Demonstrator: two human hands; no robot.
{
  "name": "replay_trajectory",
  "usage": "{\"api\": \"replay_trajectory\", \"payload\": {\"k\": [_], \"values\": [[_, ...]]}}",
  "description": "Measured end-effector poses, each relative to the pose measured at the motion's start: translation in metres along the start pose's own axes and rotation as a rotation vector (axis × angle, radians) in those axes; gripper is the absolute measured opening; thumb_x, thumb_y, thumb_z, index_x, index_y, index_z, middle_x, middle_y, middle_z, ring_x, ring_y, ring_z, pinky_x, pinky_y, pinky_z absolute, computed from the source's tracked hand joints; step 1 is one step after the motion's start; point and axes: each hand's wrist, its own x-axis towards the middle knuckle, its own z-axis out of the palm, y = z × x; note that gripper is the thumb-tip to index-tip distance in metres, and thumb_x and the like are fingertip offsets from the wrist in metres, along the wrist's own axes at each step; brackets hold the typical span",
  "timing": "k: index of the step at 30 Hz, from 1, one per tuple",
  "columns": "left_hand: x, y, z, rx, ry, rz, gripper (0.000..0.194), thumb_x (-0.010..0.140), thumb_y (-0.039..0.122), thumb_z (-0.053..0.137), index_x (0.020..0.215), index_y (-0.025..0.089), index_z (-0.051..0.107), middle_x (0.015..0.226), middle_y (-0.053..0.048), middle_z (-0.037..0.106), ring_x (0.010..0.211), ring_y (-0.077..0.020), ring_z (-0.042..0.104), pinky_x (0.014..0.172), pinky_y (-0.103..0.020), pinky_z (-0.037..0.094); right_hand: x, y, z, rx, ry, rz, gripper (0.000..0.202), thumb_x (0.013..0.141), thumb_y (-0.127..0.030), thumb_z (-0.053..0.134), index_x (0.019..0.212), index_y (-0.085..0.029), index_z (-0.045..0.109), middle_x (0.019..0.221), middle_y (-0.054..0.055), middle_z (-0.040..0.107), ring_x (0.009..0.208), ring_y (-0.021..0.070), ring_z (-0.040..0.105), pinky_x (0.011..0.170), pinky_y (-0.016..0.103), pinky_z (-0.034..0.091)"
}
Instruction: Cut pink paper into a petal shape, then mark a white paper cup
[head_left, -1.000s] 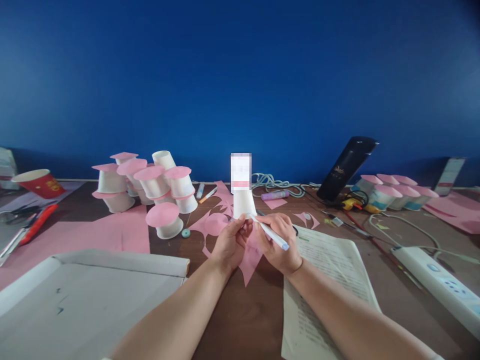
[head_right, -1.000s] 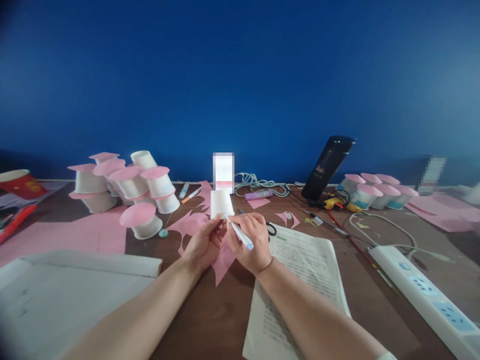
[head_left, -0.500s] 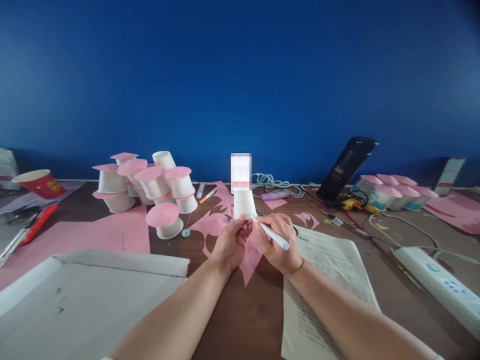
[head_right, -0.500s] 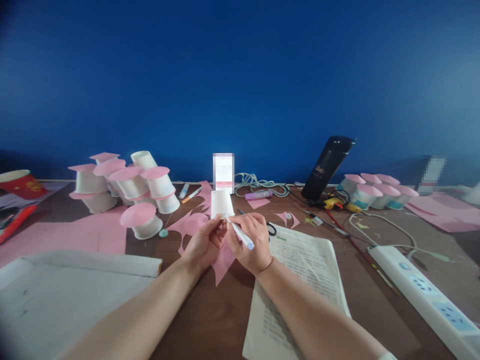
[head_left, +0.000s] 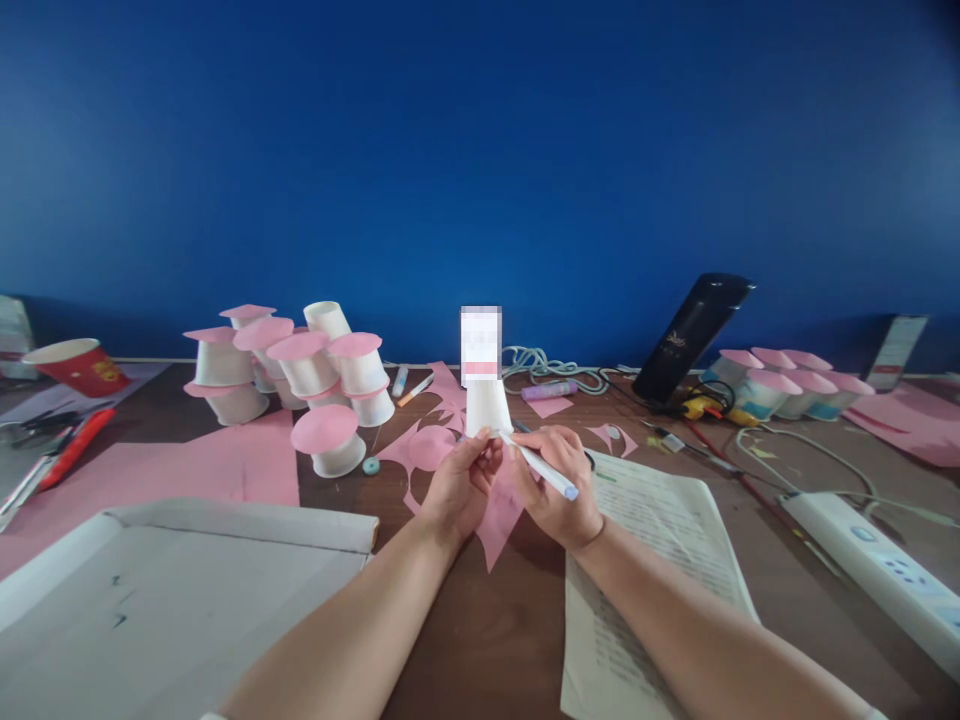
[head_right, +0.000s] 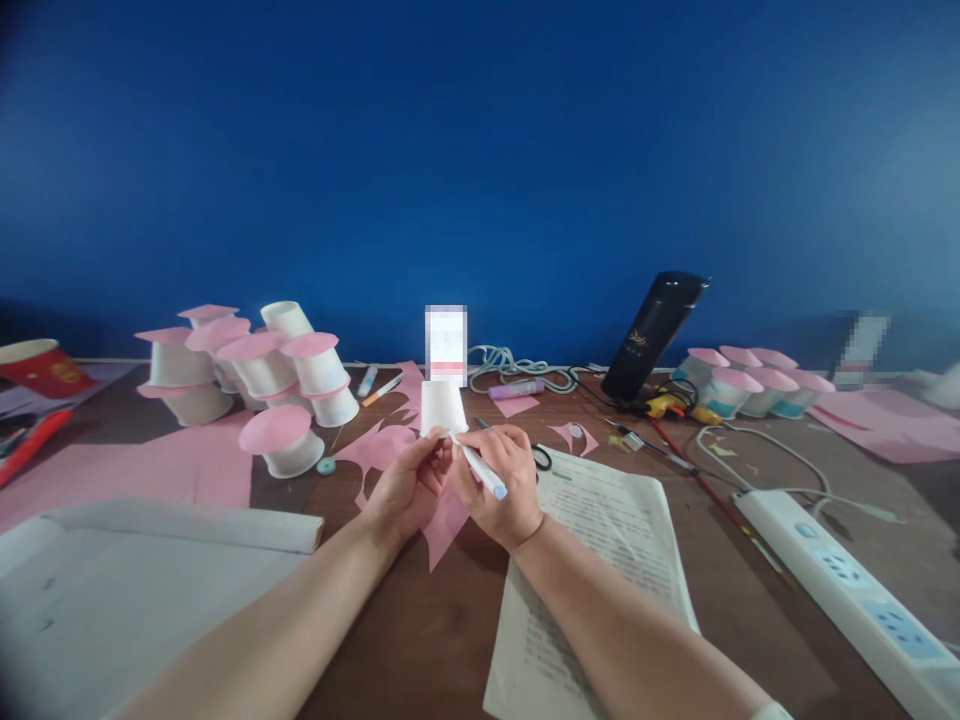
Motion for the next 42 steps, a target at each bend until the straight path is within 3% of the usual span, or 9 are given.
{"api": "replay_trajectory", "payload": {"k": [20,33,42], "values": [[0.0015,-0.0012,-0.0024,0.043,-0.014,-0.016,0.004,0.076,0.01,0.069,0.076,0.008,0.065,0.067,-0.004,0.062,0.06,-0.0066,0.057,0.061,-0.016,0.049,0.0007,0.0009,0.0011,-0.002,0.009,-0.013,0.014,0.085,-0.017,0.058,0.098,-0.021,0.058,0.084,0.003,0.068,0.077,0.0171,0.062,0.084,0.038,0.044],[-0.0001,0.0,0.0004,0.046,-0.003,-0.014,0.005,0.08,0.008,0.063,0.076,0.007,0.066,0.066,-0.005,0.063,0.059,-0.0071,0.059,0.06,-0.015,0.051,0.0018,0.0019,0.0015,-0.01,0.0,0.0,0.012,0.085,-0.018,0.058,0.098,-0.02,0.058,0.083,0.003,0.067,0.077,0.0175,0.062,0.084,0.038,0.044],[0.001,0.0001,0.0033,-0.033,0.085,0.012,0.011,0.082,0.005,0.058,0.075,0.007,0.066,0.067,-0.007,0.065,0.062,-0.0093,0.063,0.066,-0.018,0.055,0.0012,-0.0001,-0.0024,0.015,0.013,0.025,0.013,0.087,-0.02,0.055,0.099,-0.021,0.058,0.089,0.004,0.068,0.082,0.0191,0.063,0.088,0.04,0.044]]}}
